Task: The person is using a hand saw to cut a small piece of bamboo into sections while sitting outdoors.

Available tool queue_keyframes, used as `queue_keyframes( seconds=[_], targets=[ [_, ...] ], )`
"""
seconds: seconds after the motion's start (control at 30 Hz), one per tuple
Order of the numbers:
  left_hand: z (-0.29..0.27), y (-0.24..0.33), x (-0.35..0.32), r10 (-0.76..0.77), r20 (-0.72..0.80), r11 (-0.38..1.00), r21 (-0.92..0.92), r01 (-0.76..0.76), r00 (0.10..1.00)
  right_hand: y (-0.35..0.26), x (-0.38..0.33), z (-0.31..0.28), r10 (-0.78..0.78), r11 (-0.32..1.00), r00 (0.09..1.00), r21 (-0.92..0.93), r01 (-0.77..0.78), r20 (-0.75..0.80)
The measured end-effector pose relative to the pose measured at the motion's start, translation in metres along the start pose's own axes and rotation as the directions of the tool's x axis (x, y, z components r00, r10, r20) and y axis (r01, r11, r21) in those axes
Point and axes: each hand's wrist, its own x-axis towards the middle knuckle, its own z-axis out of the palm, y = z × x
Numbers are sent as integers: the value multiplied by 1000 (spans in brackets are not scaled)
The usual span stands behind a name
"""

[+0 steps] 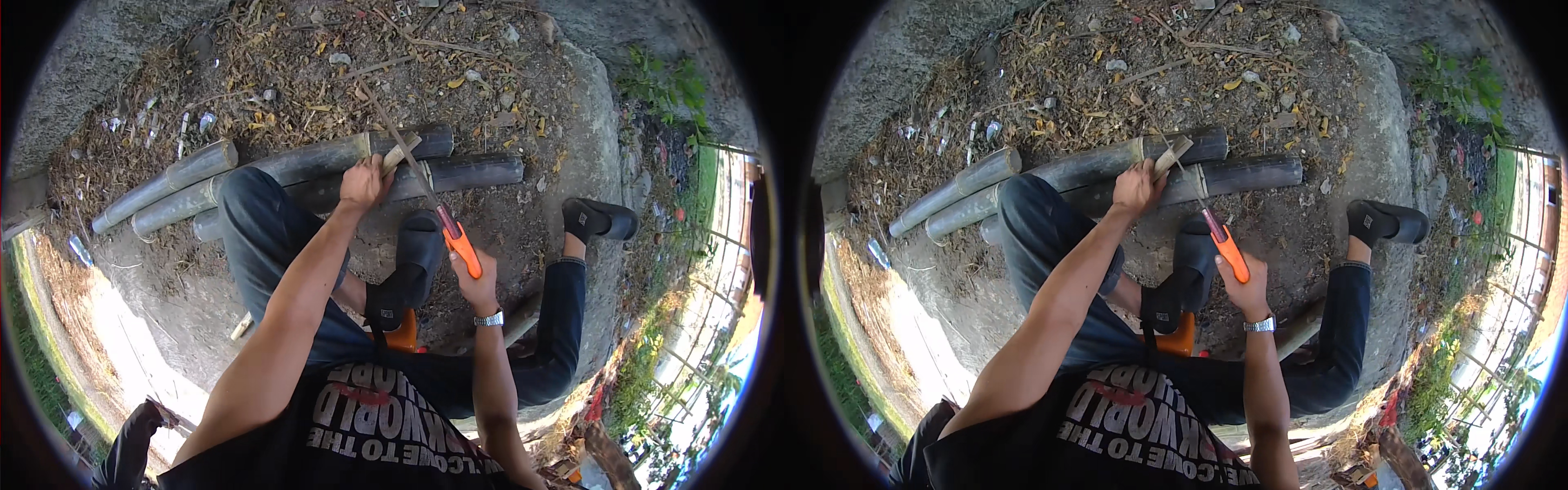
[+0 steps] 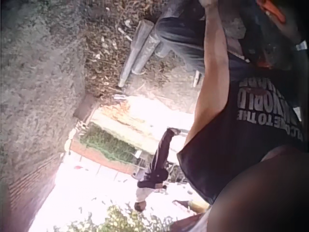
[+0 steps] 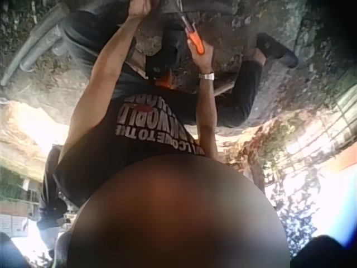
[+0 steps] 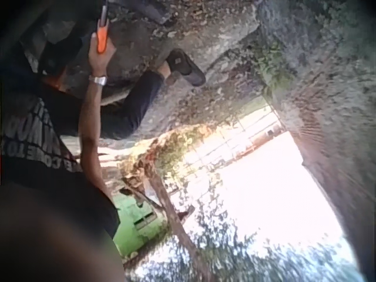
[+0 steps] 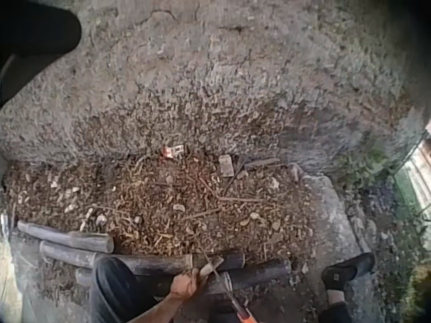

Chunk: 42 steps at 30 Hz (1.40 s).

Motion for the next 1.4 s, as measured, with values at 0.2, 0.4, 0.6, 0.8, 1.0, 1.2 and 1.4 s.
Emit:
queue_keyframes(
  seconds=[0.2, 0.4, 0.6, 0.8, 1.0, 1.2, 1.4],
  targets=[
    [-9, 6, -1, 7, 57, 1000, 4, -7, 998, -22, -2, 8, 61, 988, 990, 149, -42, -126],
    [0, 0, -10, 7, -5, 1000, 25, -7, 1000, -45, -10, 7, -124, 992, 988, -36, 121, -93],
    [0, 1, -15, -37, 16, 999, -24, 38, 999, -22, -15, 7, -128, 989, 989, -83, 122, -75],
    [-7, 21, -1, -98, 10, 994, -46, 98, 995, -8, -1, -5, -125, 982, 991, -151, 115, -56],
    [7, 21, 13, -120, -16, 993, -15, 120, 993, -12, 19, -24, -238, 950, 970, -199, 242, 47],
    [9, 21, 13, -114, -26, 993, 34, 115, 993, -10, 45, -41, -306, 918, 943, -222, 328, 128],
    [16, 17, 12, -49, -103, 994, 95, 59, 993, 0, 38, -43, -329, 922, 935, -168, 348, 130]
  ],
)
